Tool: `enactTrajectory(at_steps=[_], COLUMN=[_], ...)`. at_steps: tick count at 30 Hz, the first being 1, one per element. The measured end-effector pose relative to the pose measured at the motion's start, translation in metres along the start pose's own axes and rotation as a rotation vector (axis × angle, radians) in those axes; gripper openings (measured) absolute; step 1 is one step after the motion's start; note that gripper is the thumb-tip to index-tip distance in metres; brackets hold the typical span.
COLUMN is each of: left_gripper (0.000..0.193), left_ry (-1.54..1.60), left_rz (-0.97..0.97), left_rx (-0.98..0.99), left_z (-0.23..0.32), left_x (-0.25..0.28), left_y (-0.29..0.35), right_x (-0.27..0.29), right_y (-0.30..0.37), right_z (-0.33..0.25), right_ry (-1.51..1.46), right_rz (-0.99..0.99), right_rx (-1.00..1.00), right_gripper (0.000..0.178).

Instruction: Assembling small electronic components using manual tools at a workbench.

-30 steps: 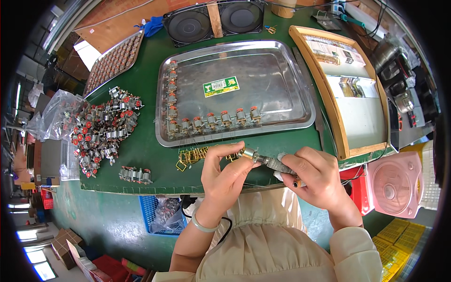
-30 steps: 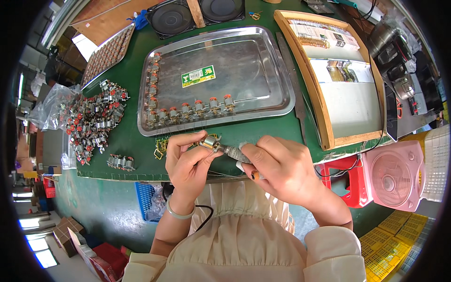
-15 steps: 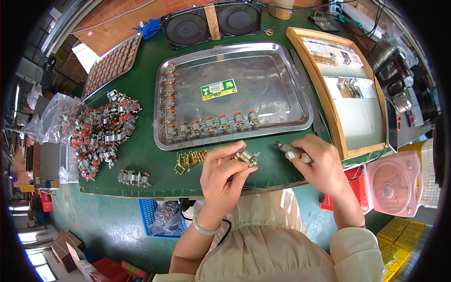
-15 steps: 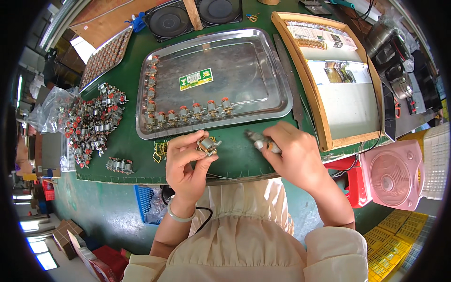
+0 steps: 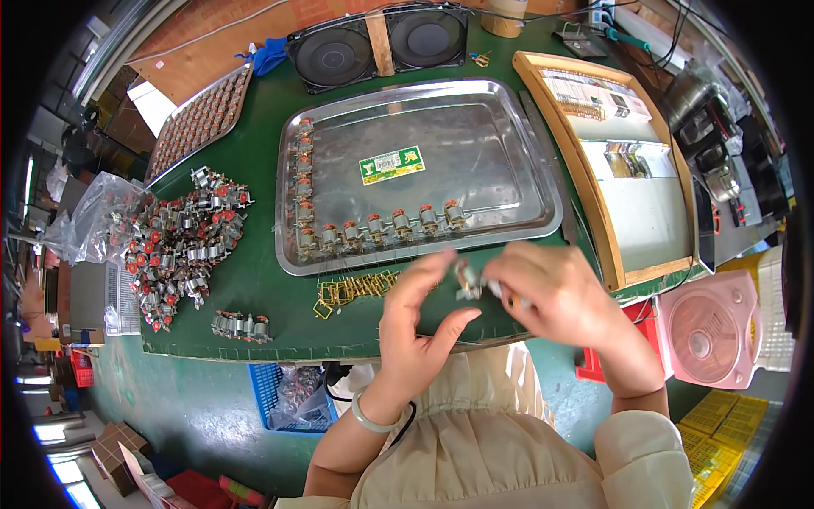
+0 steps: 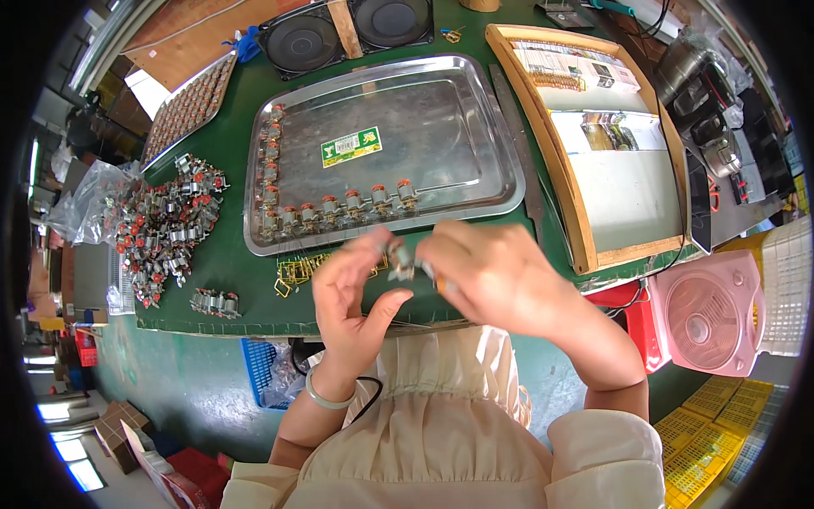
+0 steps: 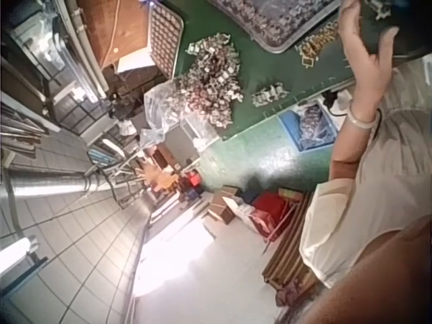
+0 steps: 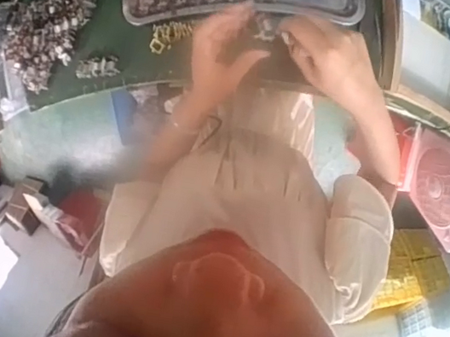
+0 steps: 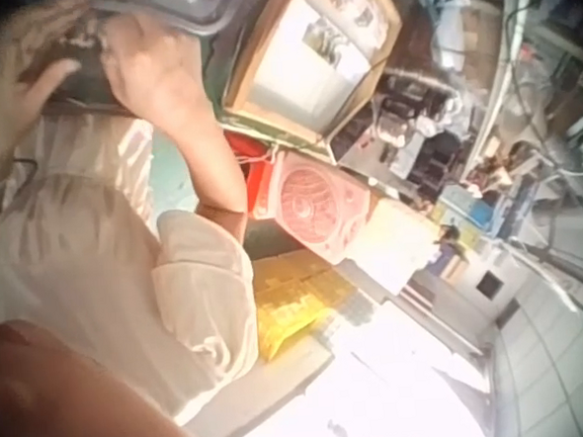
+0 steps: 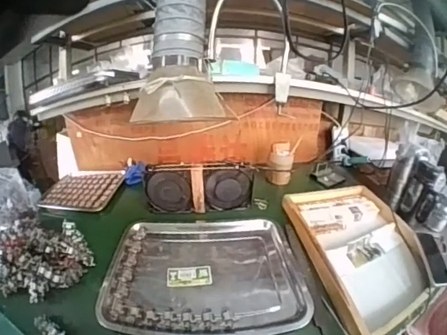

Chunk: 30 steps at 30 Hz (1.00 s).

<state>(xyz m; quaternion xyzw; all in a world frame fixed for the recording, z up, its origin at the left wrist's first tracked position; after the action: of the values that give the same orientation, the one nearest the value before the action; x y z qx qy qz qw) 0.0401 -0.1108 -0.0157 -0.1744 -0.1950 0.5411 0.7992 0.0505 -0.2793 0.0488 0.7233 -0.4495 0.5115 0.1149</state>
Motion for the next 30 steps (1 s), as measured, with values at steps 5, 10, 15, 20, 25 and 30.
enactTrajectory(at_steps=[5,10,15,20,25,30], left_gripper=[0.068,0.044,0.026,0.034,0.042,0.038], left_ry=[0.039,-0.072,-0.392,-1.048,-1.197,-1.114], left_rz=[0.197,0.385,0.365,0.102,-0.082,-0.062], left_rx=[0.039,0.001,0.09,0.345,0.451,0.368], left_z=[0.014,0.025,0.042,0.069,0.054,0.053], left_x=[0.022,0.054,0.115,0.155,0.167,0.153], left_y=[-0.002,0.011,0.041,0.037,0.058,0.06], right_x=[-0.002,-0.015,-0.012,0.001,-0.009,-0.045], right_y=[-0.014,-0.017,-0.016,-0.016,-0.03,-0.048], right_z=[0.035,0.054,0.054,0.04,0.001,-0.049], right_ry=[0.269,0.309,0.285,0.234,0.018,-0.168], right_rz=[0.078,0.013,0.018,0.091,0.06,-0.203], right_rx=[-0.071,-0.114,-0.149,-0.14,-0.035,0.138], right_gripper=[0.023,0.025,0.027,0.029,0.026,0.022])
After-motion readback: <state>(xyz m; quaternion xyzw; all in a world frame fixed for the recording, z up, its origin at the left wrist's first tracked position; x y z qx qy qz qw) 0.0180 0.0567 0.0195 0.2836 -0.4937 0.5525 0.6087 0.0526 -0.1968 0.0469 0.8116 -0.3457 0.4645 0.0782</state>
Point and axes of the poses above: each hand's wrist, its own y-axis away from the middle knuckle, its own x-axis out of the back of the hand, z = x × y, the point moved 2 cm from there along -y, towards the middle knuckle, and after that the axes turned 7 degrees about -z, right-handed, at the moved point
